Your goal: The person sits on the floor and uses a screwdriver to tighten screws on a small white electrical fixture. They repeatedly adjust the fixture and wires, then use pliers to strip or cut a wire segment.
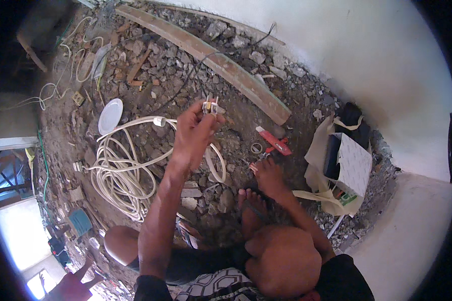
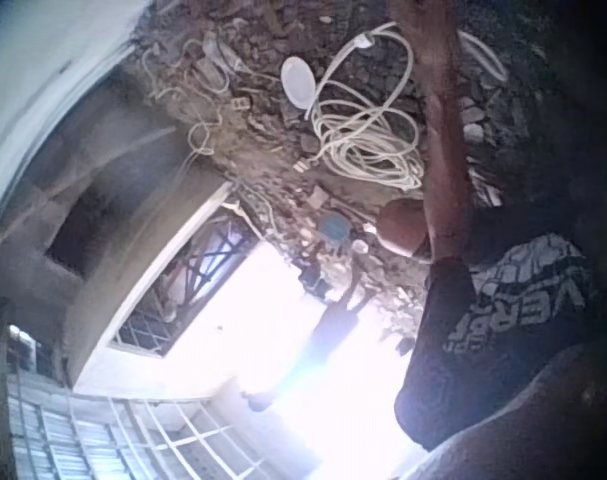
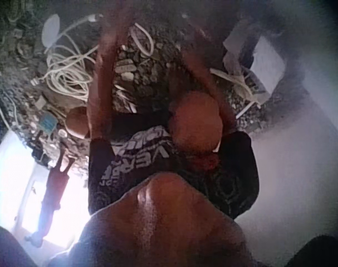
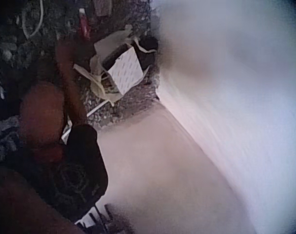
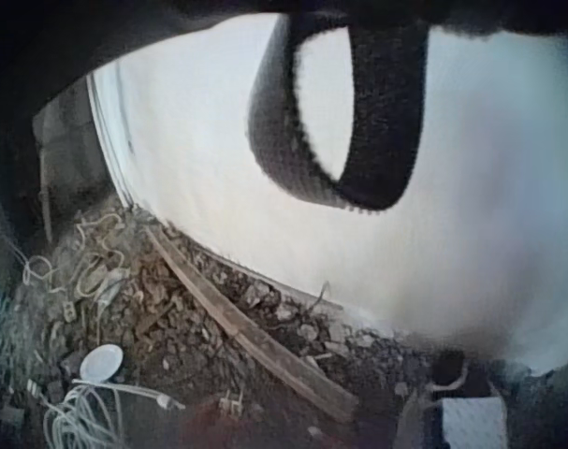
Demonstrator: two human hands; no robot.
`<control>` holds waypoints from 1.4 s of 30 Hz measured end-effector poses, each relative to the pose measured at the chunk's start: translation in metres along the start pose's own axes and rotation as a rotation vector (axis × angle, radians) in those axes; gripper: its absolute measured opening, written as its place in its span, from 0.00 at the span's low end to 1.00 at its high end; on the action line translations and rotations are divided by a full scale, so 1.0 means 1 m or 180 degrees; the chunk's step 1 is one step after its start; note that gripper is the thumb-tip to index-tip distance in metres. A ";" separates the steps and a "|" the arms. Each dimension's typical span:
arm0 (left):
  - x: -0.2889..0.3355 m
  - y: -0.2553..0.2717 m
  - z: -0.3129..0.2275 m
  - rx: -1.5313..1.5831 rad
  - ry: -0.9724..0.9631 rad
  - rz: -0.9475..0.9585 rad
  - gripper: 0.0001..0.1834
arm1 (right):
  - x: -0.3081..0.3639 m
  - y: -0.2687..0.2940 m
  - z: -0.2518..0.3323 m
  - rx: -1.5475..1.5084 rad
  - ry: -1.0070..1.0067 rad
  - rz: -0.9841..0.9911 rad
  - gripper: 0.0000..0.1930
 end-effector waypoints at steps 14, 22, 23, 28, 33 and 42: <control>0.032 0.006 0.091 -0.1570 -0.0073 0.0108 0.21 | 0.048 0.178 0.016 -0.2323 -0.0575 -0.0154 0.15; -0.011 0.036 0.163 -0.1865 -0.0361 0.0452 0.21 | 0.029 0.176 0.008 -0.2044 -0.0541 -0.0059 0.21; -0.017 0.042 0.166 -0.1935 -0.0468 0.0510 0.22 | 0.029 0.165 0.008 -0.2063 -0.0512 -0.0042 0.21; -0.049 0.048 0.167 -0.1694 0.0503 0.1398 0.24 | 0.027 0.140 0.014 -0.1634 -0.0352 -0.0046 0.20; -0.067 0.050 0.181 -0.1824 0.0909 0.2025 0.25 | 0.019 0.136 0.015 -0.1161 -0.0179 -0.0066 0.22; -0.069 0.051 0.191 -0.2780 -0.0081 0.2000 0.25 | -0.020 0.134 0.027 -0.0084 0.0217 0.0268 0.20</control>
Point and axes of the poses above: each hand's wrist, its own x-axis away from the middle knuckle, its own y-axis out of the back of the hand, z = x × y, the point moved 4 cm from there along -x, towards the middle knuckle, and after that the axes turned 3 degrees about y, right-handed, at the moved point
